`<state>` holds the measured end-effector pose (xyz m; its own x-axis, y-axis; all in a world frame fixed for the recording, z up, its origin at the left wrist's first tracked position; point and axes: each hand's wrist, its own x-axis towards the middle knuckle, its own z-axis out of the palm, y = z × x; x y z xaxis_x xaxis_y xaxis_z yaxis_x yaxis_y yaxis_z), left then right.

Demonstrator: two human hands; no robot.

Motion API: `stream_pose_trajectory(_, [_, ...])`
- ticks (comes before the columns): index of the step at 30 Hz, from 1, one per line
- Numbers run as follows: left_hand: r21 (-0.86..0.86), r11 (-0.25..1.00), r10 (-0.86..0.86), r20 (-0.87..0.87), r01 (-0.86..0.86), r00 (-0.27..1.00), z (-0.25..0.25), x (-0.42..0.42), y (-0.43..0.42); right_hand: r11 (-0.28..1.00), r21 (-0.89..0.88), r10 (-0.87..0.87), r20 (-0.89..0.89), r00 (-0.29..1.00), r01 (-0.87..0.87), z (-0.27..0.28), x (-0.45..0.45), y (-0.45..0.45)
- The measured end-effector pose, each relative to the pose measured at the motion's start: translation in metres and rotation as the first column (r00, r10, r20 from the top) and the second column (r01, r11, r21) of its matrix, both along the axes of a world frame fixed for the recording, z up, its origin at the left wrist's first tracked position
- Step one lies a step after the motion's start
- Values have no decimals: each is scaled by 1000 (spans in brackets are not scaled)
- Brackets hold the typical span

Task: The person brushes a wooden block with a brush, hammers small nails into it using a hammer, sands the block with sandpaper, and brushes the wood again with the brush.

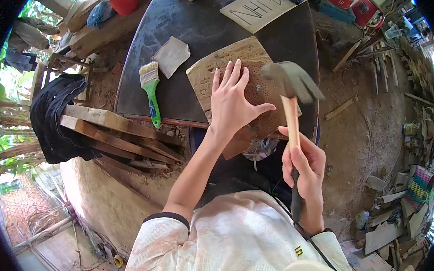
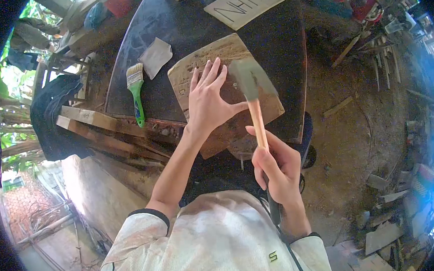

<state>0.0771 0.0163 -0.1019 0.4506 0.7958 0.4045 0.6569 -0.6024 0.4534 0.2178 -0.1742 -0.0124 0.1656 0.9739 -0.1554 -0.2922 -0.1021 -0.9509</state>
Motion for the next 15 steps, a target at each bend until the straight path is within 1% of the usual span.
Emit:
stream_pose_trajectory(1, [2, 1000, 1, -11, -1, 1000, 0, 0, 0, 997, 81, 11, 1, 1000, -11, -4, 2, -2])
stream_pose_trajectory(2, [10, 1000, 0, -22, 0, 1000, 0, 1, 2, 997, 77, 23, -12, 1000, -22, -8, 4, -1])
stream_pose_trajectory(5, [43, 999, 9, -44, -7, 999, -4, 2, 4, 977, -208, 44, 27, 999, -38, -12, 5, 12])
stream_pose_trajectory(6, [28, 1000, 5, -37, -4, 999, -3, 1, 3, 976, -219, 20, 51, 998, -9, -9, 2, 13])
stream_pose_trajectory(9, [-11, 1000, -3, -19, 3, 1000, 2, 2, 2, 993, -110, 44, 45, 998, -39, 9, 3, 2])
stream_pose_trajectory(10, [-17, 1000, -6, -18, 6, 1000, 4, 1, 2, 997, -38, 64, 25, 998, -63, 6, 4, -2])
stream_pose_trajectory(13, [-15, 1000, 5, -14, -5, 1000, 0, 1, 2, 997, -22, 77, 26, 997, -76, -9, 3, 0])
stream_pose_trajectory(14, [-11, 1000, 8, -12, -8, 1000, -1, 1, 2, 986, -158, 51, -17, 999, -53, -8, 0, 7])
stream_pose_trajectory(15, [-5, 1000, 8, -19, -8, 1000, -1, 1, 3, 986, -161, 34, -3, 999, -34, -5, -3, 7])
